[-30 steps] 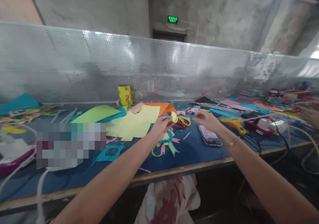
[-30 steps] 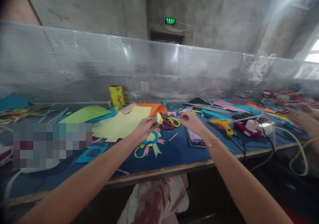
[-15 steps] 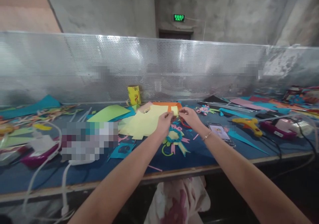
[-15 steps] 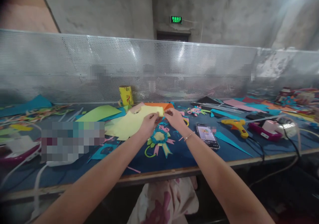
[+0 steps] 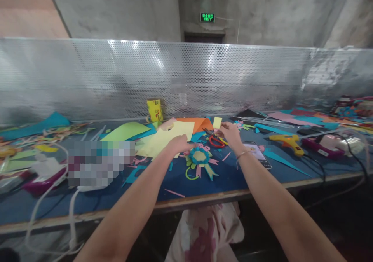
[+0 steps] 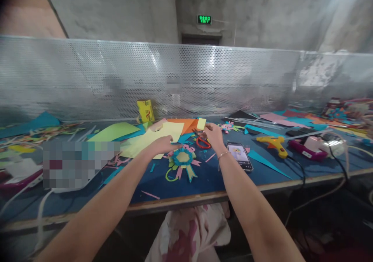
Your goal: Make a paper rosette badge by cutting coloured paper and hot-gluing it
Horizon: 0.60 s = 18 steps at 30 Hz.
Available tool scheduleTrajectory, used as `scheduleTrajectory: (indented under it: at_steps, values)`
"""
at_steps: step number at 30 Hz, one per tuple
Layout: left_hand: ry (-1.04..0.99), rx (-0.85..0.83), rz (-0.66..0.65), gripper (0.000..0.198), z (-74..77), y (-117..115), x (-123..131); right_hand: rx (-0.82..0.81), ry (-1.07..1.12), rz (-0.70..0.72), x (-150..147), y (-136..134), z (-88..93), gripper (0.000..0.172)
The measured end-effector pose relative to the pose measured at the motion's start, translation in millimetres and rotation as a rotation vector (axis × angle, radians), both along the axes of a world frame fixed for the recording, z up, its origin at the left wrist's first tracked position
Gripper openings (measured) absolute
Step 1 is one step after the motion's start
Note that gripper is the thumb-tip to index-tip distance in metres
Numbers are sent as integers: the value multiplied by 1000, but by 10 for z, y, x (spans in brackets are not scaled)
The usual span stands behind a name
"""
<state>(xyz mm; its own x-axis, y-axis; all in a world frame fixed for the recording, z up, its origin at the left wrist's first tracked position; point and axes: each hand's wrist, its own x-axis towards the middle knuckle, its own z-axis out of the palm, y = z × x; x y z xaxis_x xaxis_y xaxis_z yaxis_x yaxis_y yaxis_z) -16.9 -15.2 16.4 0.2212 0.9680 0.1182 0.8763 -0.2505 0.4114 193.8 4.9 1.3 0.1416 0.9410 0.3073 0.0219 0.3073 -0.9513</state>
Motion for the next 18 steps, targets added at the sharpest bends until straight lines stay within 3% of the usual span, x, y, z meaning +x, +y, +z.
scheduleTrajectory:
  at_steps: [2, 4, 11, 18]
  values:
    - [16, -183, -156, 46, 9, -22, -14, -29, 10, 31, -39, -9, -16, 12]
    - [0, -256, -251, 43, -15, -23, 5, -58, 9, 77, -108, -22, -51, 12]
    - [-65, -195, -243, 28, -160, 59, 54, -145, 32, 129, -234, 23, -219, 18]
    - [-218, -121, -175, 48, -98, -53, 112, -174, 76, 147, -251, 71, -261, 20]
